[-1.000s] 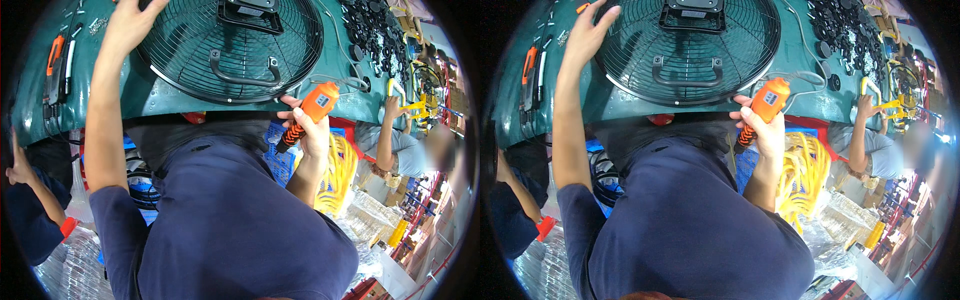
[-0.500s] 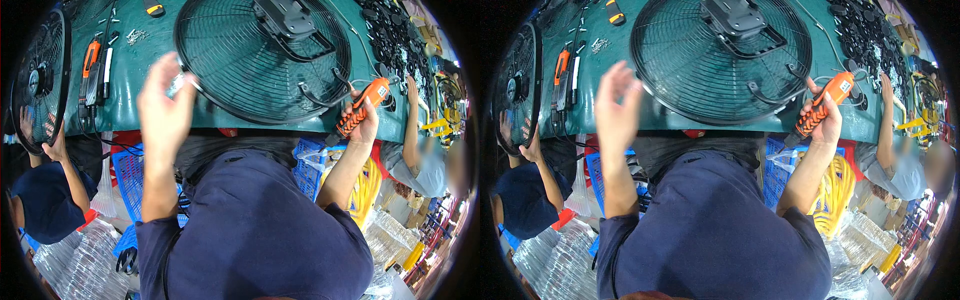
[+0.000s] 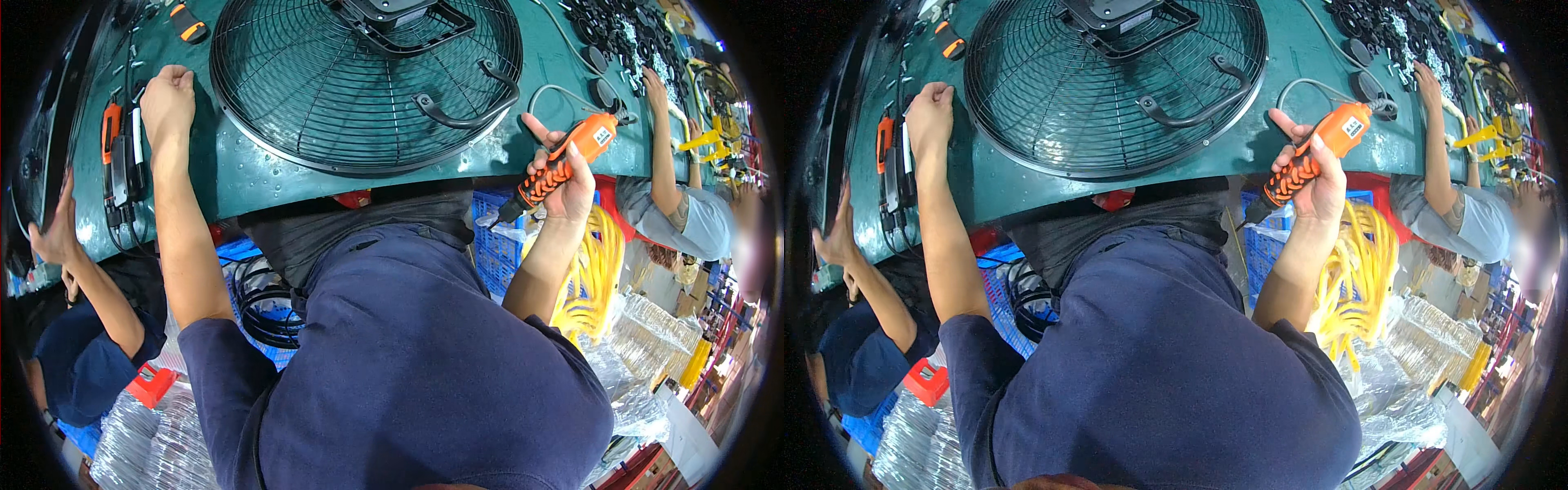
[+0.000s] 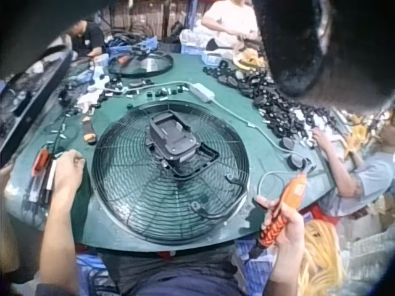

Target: Assembling an industrial-style electric fan by marking the guard, cutting components, and using an electric screwdriver to secure parts.

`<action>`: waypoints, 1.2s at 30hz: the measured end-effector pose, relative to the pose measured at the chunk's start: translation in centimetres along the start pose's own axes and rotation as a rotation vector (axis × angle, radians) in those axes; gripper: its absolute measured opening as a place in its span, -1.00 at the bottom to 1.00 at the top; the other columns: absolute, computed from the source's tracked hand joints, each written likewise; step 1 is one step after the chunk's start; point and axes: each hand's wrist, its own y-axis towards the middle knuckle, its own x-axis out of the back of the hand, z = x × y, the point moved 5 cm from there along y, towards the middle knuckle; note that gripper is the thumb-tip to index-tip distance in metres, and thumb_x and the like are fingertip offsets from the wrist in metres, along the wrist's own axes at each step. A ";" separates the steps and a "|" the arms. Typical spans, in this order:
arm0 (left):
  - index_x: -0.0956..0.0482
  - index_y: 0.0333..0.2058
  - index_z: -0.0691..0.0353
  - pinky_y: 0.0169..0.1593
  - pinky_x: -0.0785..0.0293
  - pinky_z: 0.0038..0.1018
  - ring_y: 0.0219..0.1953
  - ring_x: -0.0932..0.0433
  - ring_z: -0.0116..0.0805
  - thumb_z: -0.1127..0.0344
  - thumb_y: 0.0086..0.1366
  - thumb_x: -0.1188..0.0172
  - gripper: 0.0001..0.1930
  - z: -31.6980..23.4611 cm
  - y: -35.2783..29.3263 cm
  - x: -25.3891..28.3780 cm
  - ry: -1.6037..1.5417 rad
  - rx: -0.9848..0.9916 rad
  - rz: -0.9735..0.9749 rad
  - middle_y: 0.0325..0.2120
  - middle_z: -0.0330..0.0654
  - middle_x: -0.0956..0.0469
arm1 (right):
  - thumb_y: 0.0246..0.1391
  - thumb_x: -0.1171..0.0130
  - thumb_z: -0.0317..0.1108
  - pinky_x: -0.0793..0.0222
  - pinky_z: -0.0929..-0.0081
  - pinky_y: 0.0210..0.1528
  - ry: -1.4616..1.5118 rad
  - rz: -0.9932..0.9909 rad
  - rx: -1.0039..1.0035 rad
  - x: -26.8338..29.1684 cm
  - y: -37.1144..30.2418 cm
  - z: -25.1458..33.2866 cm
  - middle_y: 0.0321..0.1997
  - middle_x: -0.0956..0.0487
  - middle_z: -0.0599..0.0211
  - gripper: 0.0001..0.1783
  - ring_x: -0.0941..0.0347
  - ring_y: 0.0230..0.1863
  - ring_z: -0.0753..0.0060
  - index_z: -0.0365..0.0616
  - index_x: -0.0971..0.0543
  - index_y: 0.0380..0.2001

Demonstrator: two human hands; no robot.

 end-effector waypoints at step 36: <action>-0.59 -0.03 0.45 0.07 -0.56 -0.49 -0.08 -0.69 -0.36 0.43 0.45 -0.22 -0.79 -7.1 -7.1 2.2 -1.019 0.038 -0.343 -0.15 0.00 -0.72 | 0.33 -0.10 -0.11 -0.65 0.16 -0.22 0.140 0.144 -0.078 -1.0 5.7 -0.6 0.43 -0.34 -0.22 -0.53 -0.68 -0.14 0.03 -0.38 -0.55 -0.03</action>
